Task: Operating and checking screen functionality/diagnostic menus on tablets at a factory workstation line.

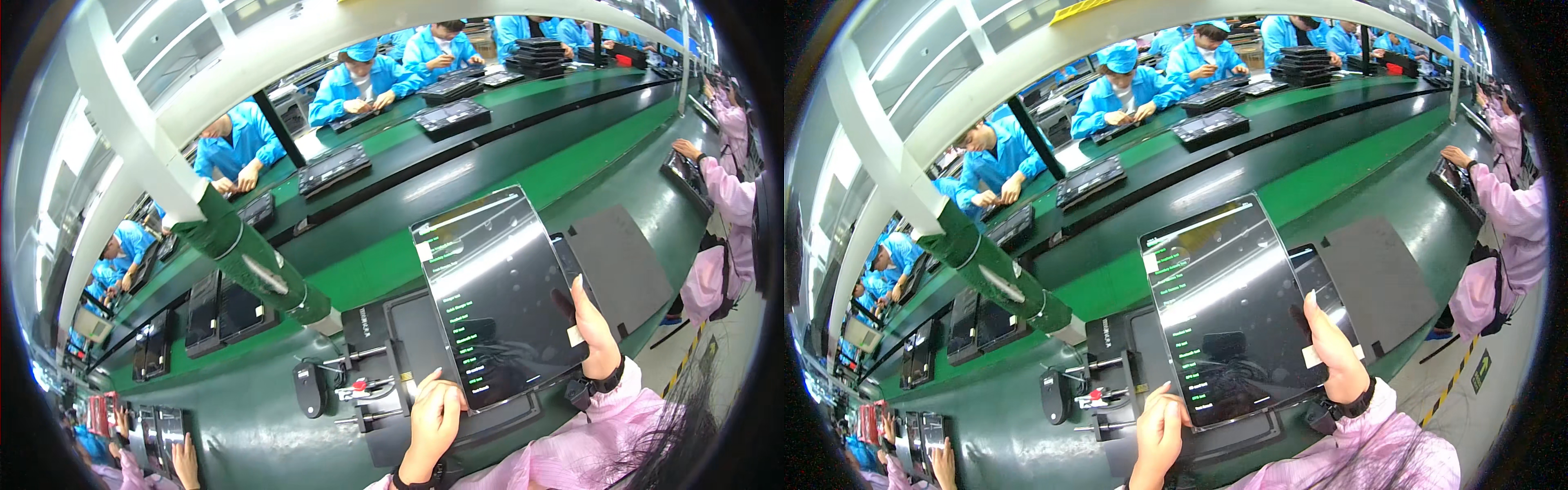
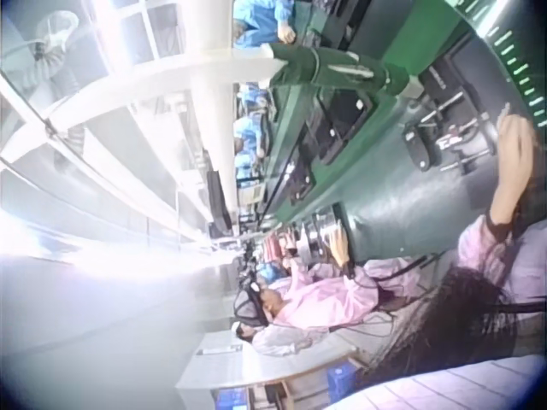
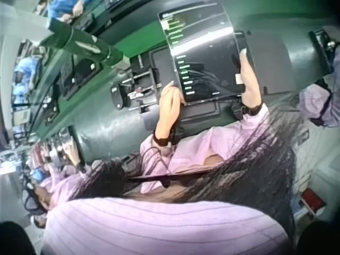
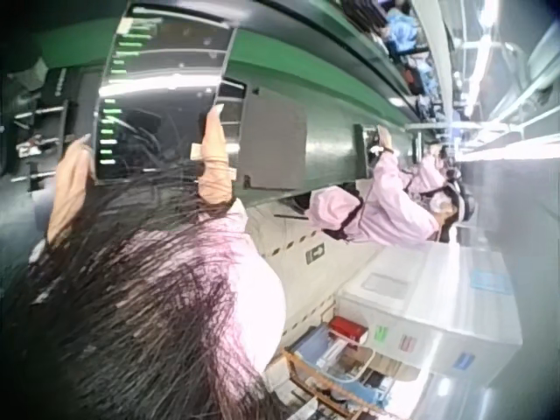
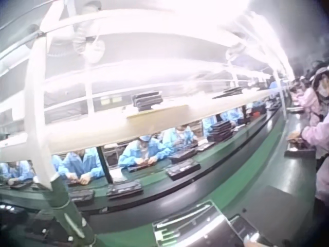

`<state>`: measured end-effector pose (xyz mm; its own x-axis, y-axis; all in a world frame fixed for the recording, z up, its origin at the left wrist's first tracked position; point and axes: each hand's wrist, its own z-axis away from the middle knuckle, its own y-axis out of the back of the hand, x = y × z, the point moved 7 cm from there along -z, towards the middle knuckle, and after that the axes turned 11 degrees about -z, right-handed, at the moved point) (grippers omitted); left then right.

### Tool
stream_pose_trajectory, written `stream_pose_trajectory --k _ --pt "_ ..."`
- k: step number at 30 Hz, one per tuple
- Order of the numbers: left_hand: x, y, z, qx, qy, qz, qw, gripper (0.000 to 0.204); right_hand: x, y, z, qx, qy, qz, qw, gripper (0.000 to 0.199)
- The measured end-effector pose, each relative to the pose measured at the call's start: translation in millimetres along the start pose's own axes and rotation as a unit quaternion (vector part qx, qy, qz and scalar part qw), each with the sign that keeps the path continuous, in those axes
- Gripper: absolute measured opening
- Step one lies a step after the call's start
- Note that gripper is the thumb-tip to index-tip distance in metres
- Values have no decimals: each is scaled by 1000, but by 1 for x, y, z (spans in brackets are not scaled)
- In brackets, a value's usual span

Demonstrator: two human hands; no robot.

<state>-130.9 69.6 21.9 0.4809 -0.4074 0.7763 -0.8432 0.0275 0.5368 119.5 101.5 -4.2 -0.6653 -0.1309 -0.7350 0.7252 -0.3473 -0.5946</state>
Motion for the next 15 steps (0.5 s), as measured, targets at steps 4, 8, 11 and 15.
stream_pose_trajectory --k 4,8,11,15 --pt "-7 10 5 89 6 67 994 19 10 -15 3 -36 1 -9 999 60" --pt "-13 2 5 52 31 -28 998 16 14 -6 7 86 -20 -58 994 60" --pt "-11 -5 1 31 7 -6 999 13 13 -10 6 57 -29 -58 996 66" --pt "-8 -16 2 19 11 24 999 12 13 -2 2 82 -25 -76 993 69"
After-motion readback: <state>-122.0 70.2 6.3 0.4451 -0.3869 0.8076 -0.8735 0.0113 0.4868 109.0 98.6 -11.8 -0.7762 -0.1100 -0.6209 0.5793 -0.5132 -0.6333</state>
